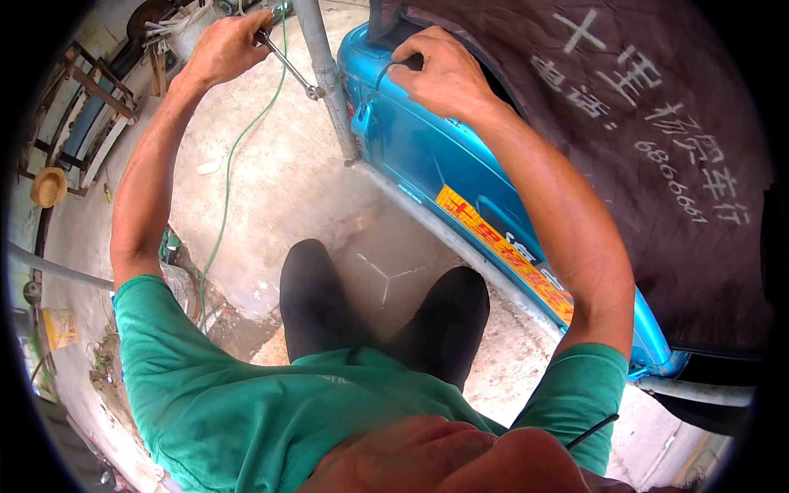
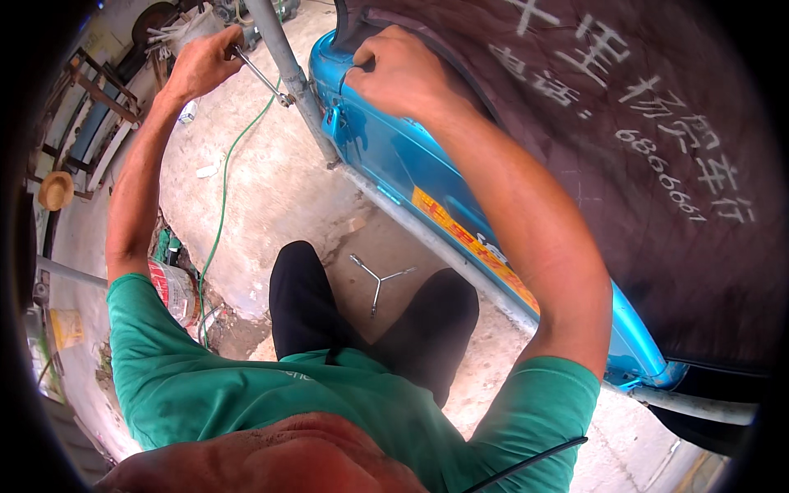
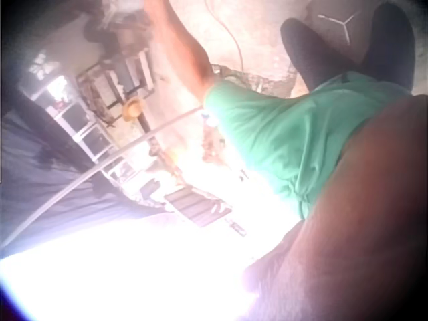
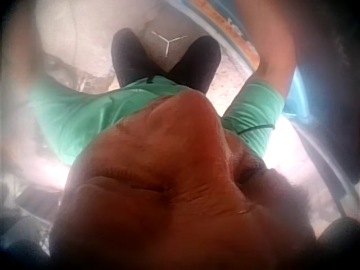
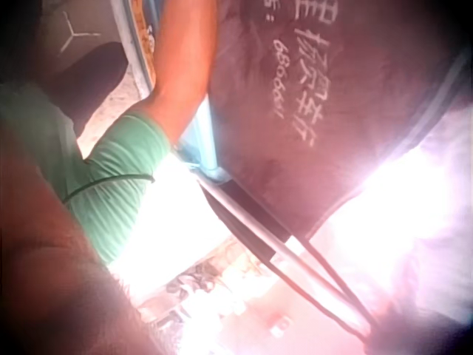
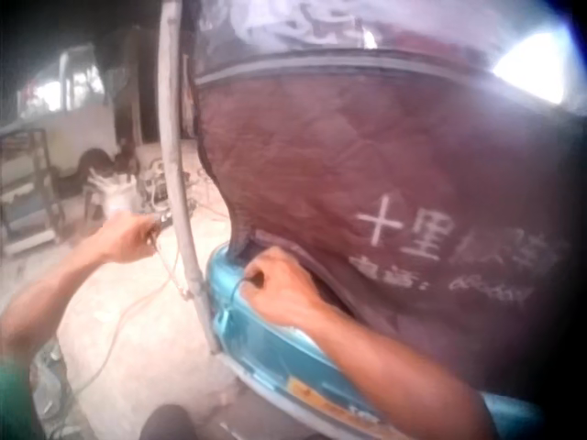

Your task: The person uses a wrench to loosen a bolt on a metal bracket attached to a turquoise vehicle and then removes the bolt by hand.

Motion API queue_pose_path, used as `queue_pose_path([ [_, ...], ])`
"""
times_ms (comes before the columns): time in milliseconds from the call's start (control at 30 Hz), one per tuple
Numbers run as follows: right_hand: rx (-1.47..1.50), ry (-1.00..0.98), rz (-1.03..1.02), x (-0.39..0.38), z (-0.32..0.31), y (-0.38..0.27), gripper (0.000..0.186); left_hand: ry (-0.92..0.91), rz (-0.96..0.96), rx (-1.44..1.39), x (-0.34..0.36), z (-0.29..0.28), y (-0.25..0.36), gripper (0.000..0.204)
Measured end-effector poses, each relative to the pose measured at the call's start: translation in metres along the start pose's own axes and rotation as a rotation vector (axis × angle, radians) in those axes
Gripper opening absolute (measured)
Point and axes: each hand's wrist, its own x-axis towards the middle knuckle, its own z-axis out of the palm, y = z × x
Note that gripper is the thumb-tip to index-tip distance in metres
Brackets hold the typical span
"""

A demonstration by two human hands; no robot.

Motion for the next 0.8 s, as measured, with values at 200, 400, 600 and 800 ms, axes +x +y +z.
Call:
queue_pose_path([
  [200,-0.01,-0.004,0.023,0.0,0.001,-0.001,0.035,-0.088,0.092,-0.317,-0.015,-0.049,0.058,0.019],
  [400,-0.018,0.005,-0.007,0.0,0.0,-0.002,0.037,0.008,0.398,-0.437,-0.054,-0.026,0.12,0.025],
  [600,-0.023,0.003,-0.032,-0.003,-0.003,-0.005,0.04,0.232,0.151,-0.568,-0.094,0.047,0.175,0.012],
  [800,0.023,0.014,-0.073,-0.003,-0.002,-0.004,0.038,0.173,-0.581,-1.289,-0.137,0.092,0.201,0.025],
])
